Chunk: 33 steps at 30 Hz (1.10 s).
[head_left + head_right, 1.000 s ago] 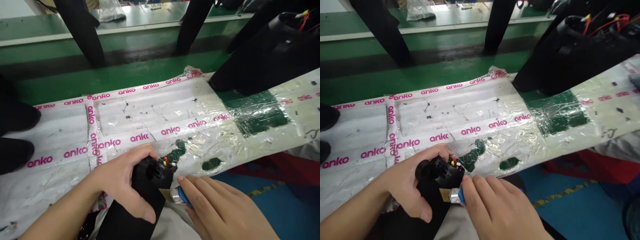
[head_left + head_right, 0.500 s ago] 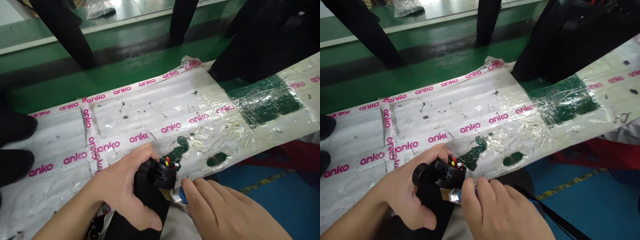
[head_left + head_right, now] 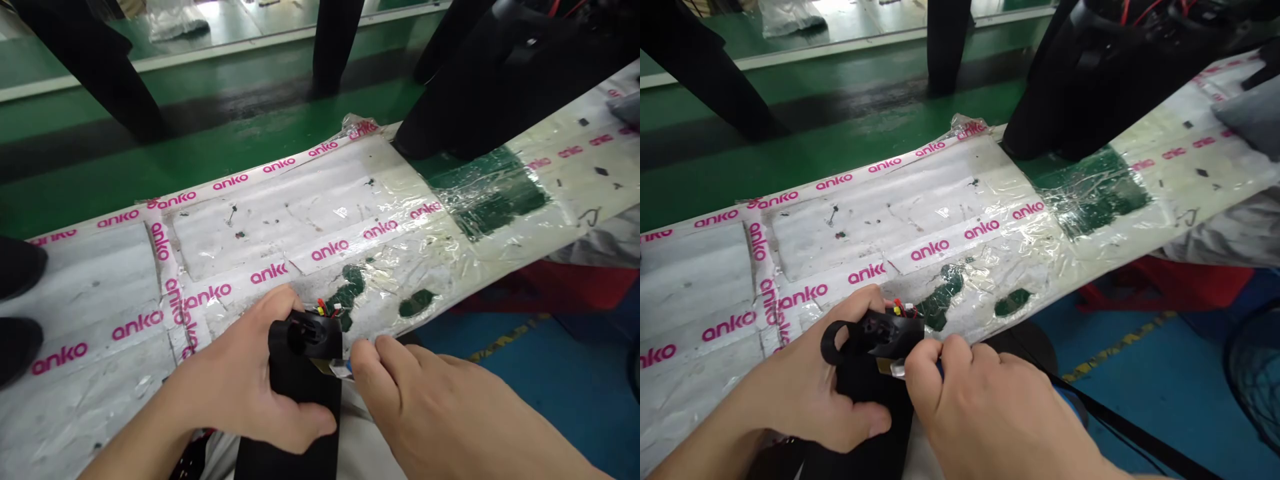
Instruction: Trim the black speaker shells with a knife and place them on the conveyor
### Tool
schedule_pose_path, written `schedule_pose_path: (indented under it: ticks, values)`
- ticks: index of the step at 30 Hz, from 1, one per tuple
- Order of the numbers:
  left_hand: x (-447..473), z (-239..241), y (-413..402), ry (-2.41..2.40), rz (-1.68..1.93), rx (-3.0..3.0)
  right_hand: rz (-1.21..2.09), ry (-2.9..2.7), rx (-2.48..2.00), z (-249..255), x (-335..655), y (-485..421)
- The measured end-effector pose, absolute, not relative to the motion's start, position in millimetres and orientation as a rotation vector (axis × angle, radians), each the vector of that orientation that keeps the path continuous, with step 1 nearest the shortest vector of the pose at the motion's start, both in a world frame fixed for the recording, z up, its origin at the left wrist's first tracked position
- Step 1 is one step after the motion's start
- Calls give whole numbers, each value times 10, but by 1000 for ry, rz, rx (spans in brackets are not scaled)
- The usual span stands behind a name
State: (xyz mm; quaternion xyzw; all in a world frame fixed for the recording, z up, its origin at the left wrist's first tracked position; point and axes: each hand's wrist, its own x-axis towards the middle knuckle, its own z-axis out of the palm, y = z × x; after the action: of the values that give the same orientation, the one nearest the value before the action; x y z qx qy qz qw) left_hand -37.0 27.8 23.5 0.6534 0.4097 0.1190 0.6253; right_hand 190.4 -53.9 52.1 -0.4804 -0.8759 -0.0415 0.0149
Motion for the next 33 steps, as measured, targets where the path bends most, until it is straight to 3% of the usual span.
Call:
schedule_pose_path:
  ticks: [5,20,33]
  values:
    - [-440,150,278,907,278,1401,127,-2716,-1393,625,1985,-464]
    - [-442,141,292,888,296,1378,-173,-2724,-1501,408,1998,-670]
    - [-461,132,287,885,282,1372,-17,-2649,-1412,435,1959,-590]
